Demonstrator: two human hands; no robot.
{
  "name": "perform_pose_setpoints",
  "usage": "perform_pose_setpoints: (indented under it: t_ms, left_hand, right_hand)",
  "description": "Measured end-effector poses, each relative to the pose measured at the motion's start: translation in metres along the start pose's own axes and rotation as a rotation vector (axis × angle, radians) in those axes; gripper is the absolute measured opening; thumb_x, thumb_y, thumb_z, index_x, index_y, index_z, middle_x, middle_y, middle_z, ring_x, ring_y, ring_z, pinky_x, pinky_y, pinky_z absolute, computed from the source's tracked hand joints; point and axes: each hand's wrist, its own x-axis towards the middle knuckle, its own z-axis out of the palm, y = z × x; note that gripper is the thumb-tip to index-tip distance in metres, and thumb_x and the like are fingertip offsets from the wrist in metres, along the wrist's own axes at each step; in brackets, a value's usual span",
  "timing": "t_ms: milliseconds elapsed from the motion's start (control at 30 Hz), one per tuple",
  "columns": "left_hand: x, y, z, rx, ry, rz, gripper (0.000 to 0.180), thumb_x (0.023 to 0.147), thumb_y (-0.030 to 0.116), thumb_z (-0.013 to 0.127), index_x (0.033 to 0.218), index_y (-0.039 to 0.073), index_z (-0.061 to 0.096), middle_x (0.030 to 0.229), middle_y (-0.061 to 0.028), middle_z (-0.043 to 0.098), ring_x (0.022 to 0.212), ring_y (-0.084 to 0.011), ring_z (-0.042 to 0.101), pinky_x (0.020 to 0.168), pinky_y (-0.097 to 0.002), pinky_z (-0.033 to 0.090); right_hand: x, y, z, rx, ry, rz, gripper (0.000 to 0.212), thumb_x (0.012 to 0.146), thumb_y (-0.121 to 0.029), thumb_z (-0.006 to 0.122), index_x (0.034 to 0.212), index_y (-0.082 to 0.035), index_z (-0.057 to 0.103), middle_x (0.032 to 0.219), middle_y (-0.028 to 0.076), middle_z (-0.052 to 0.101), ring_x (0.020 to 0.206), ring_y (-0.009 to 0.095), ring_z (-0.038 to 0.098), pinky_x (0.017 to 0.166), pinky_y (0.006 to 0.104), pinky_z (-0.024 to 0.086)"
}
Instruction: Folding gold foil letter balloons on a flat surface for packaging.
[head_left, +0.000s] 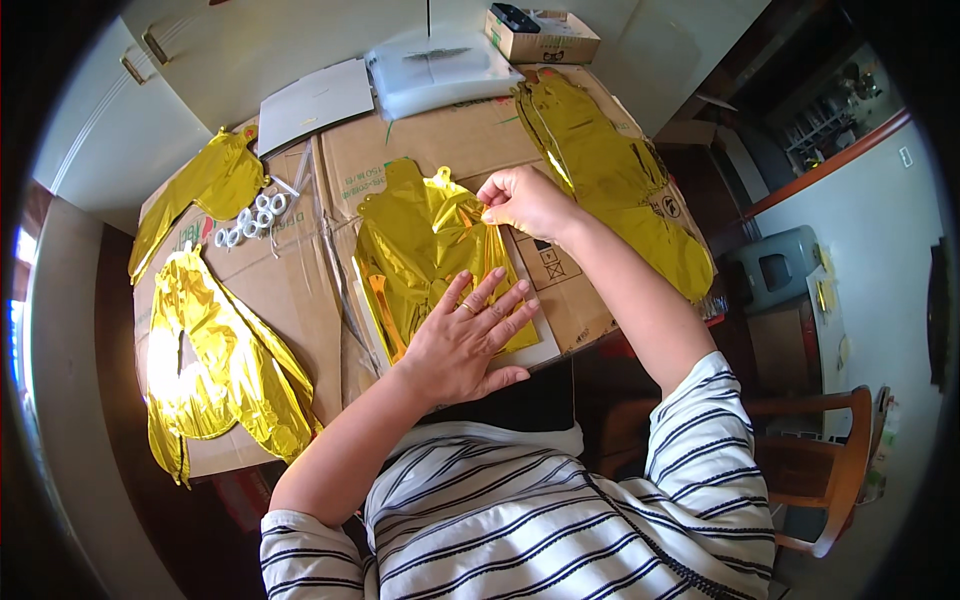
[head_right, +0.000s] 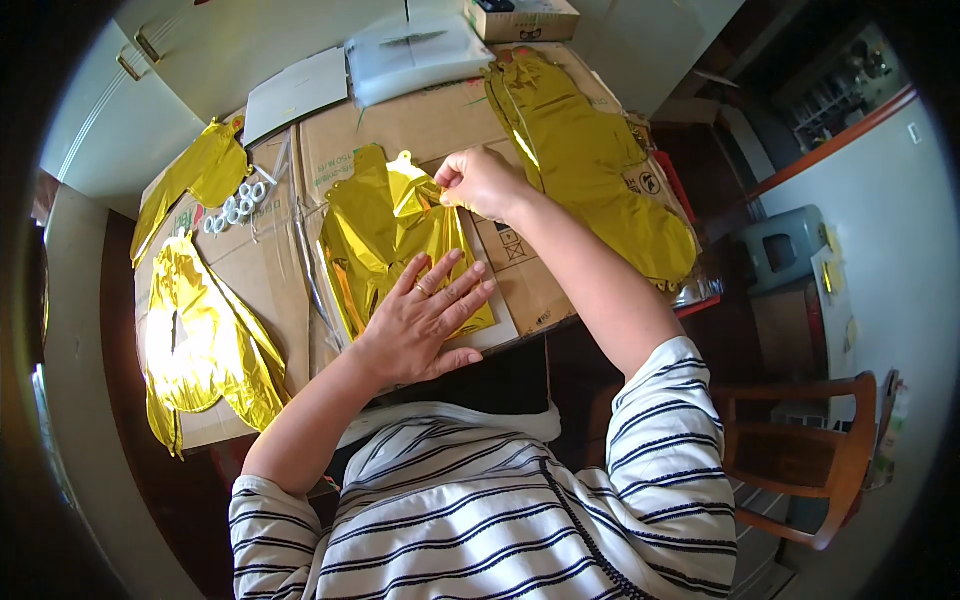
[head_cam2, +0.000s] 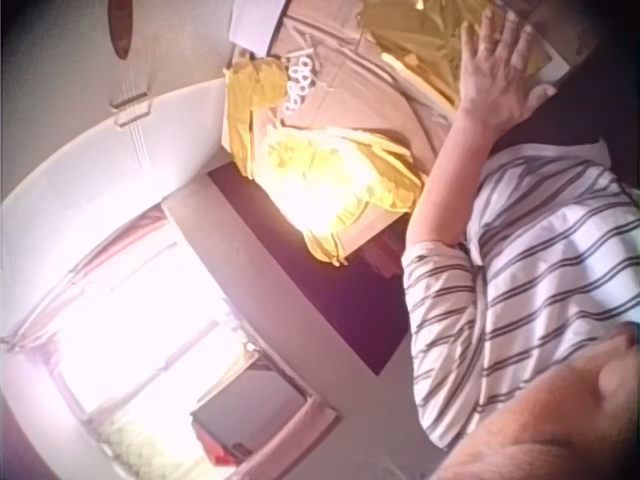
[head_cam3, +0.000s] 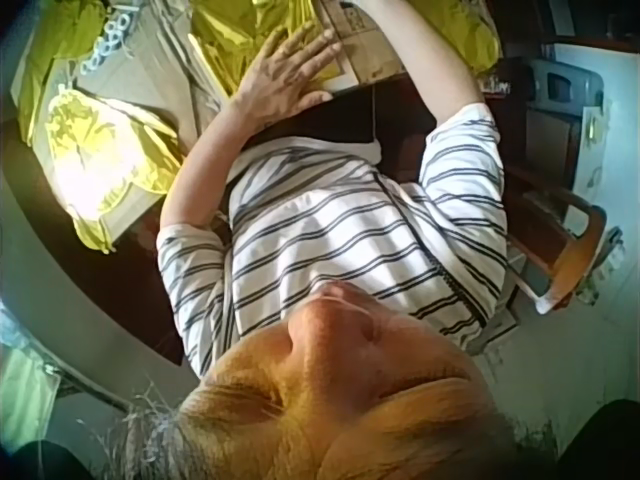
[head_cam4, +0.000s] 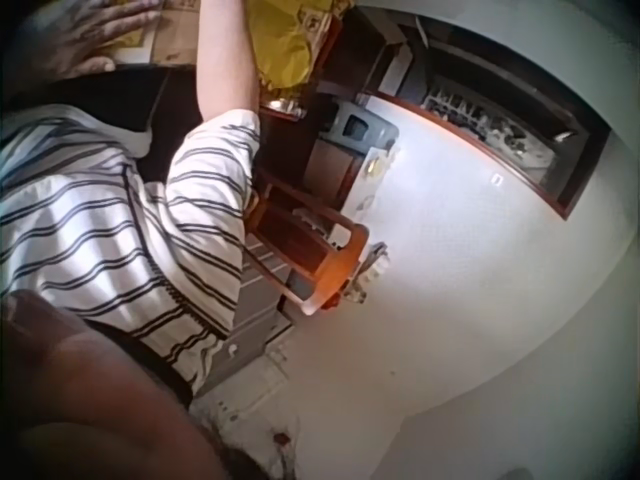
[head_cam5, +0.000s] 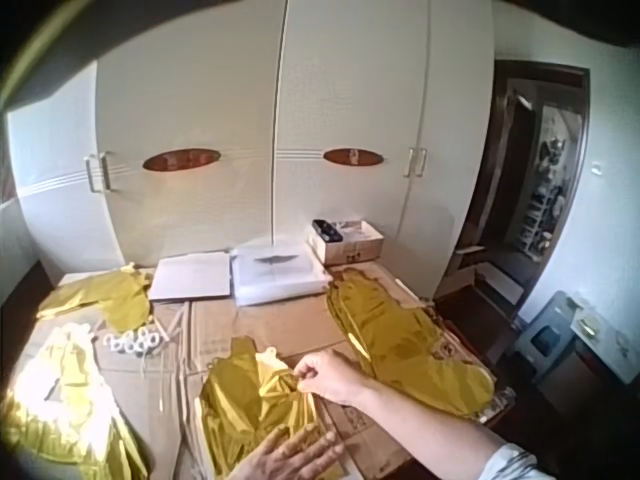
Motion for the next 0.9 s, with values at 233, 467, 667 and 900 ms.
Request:
perform_pose_setpoints:
  t_ms: [233,467,667,900]
  left_hand:
    - [-0.001,0.000,0.000,0.022,-0.039,-0.012,0.078,0.098,0.069,0.039,0.158,0.019,0.037,0.164,-0.0070,0.035,0.153,-0.0326,0.026,0.125,-0.0553,0.015]
    - [0.001,0.000,0.001,0.014,-0.051,-0.001,0.078,0.098,0.068,0.039,0.158,0.018,0.036,0.165,-0.0080,0.032,0.153,-0.0340,0.026,0.124,-0.0568,0.015]
    - [0.000,0.001,0.002,0.012,0.007,0.002,0.079,0.098,0.067,0.043,0.158,0.017,0.037,0.165,-0.0127,0.032,0.152,-0.0338,0.028,0.124,-0.0559,0.016]
    - [-0.002,0.000,-0.001,-0.002,0.042,-0.017,0.085,0.096,0.068,0.045,0.157,0.009,0.036,0.163,-0.0160,0.033,0.151,-0.0325,0.032,0.124,-0.0534,0.020]
  right_hand:
    - [-0.016,0.001,0.011,-0.143,0.173,-0.126,0.019,0.086,-0.002,0.074,0.105,-0.002,0.069,0.088,0.002,0.069,0.079,0.009,0.063,0.077,0.0271,0.055]
    - [-0.017,0.026,0.018,-0.300,0.309,-0.439,0.025,0.084,0.000,0.073,0.108,-0.004,0.066,0.088,0.003,0.065,0.081,0.015,0.062,0.076,0.0317,0.055]
    - [-0.021,0.026,0.020,-0.382,0.435,-0.525,0.033,0.083,0.000,0.074,0.113,-0.005,0.061,0.089,0.007,0.065,0.084,0.020,0.063,0.077,0.0340,0.053]
    - [-0.073,-0.008,0.018,-0.390,0.506,-0.285,0.021,0.090,-0.019,0.073,0.081,-0.001,0.066,0.079,0.012,0.068,0.070,0.028,0.066,0.065,0.0407,0.052]
